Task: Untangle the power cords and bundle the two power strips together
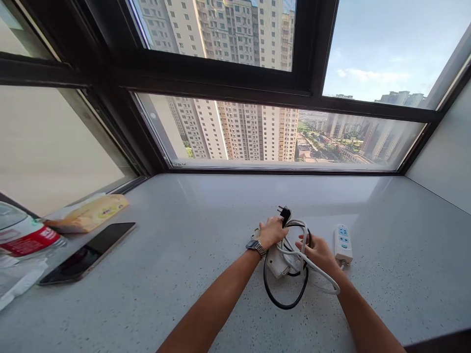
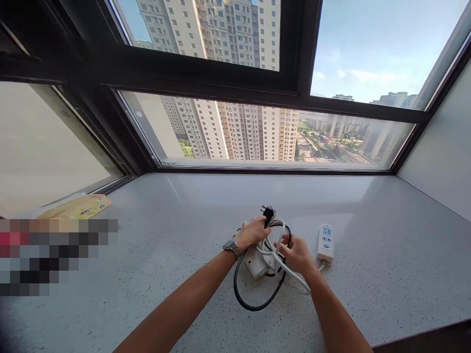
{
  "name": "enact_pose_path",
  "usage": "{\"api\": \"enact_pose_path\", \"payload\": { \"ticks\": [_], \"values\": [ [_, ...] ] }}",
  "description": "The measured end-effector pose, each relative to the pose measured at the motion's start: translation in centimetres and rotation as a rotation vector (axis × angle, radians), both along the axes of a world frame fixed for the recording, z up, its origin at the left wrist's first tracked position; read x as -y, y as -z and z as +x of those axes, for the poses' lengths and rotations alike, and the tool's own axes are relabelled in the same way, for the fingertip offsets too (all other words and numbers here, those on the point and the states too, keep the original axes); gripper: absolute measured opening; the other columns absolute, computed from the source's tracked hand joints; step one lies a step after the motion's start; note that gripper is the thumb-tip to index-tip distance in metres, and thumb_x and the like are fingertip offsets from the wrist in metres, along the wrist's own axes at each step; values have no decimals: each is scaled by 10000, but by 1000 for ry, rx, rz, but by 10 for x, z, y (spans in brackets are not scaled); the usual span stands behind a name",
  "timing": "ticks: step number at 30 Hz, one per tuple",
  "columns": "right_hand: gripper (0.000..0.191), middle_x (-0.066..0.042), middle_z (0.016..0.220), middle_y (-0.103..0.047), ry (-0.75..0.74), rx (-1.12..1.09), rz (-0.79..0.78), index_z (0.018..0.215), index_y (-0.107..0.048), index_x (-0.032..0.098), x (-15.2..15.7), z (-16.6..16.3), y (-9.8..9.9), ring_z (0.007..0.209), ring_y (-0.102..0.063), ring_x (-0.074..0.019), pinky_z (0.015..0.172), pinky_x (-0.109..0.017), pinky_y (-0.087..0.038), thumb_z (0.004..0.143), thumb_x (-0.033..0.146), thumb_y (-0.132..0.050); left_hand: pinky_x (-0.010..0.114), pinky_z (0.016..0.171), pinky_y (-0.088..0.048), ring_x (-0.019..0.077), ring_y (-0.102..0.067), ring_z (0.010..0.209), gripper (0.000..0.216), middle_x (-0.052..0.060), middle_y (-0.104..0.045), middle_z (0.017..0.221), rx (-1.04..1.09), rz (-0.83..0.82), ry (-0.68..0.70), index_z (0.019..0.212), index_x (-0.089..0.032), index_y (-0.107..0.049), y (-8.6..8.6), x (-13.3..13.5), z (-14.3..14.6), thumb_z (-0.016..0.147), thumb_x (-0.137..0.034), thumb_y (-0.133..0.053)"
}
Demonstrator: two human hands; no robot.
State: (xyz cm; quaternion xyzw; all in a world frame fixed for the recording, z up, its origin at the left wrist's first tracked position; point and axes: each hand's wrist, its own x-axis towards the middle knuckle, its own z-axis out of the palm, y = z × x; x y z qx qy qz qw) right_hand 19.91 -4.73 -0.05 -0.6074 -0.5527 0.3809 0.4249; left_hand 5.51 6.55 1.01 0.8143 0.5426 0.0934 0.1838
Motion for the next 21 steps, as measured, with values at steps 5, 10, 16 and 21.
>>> {"api": "enact_pose_path", "payload": {
  "ticks": [5, 10, 16, 21],
  "values": [
    [548, -158, 1074, -655, 449, 336, 211, 1068, -646, 154, 11, 46, -3, 1012, -584, -322, 811, -421, -469, 792, 599, -484, 540, 961, -315, 347, -490, 1139, 355, 170, -576, 1192, -66, -6, -56, 1084, -173, -598, -3, 4, -1, 778, -337, -522],
    [720, -198, 1321, -495, 686, 504, -62, 1267, -543, 160, 11, 96, 18, 1213, -407, -438, 918, -571, -374, 744, 652, -489, 560, 1012, -245, 376, -453, 1191, 479, 175, -570, 1218, -73, -51, -64, 1019, -152, -639, -6, 4, -16, 787, -546, -497],
    [770, -169, 1320, -516, 451, 296, 0, 1283, -531, 161, 2, 85, 29, 1207, -477, -357, 911, -443, -453, 750, 709, -450, 489, 1021, -309, 322, -368, 1294, 593, 131, -449, 1388, 61, -79, -55, 1269, -194, -515, 6, 23, -58, 823, -566, -398],
    [720, -154, 1259, -580, 207, 149, 102, 1223, -581, 174, -3, 54, 27, 1177, -523, -326, 924, -431, -457, 774, 718, -433, 501, 1046, -257, 305, -421, 1244, 432, 81, -543, 1283, 366, 122, -138, 1142, -243, -566, 27, 42, -63, 760, -438, -513]
  ]
}}
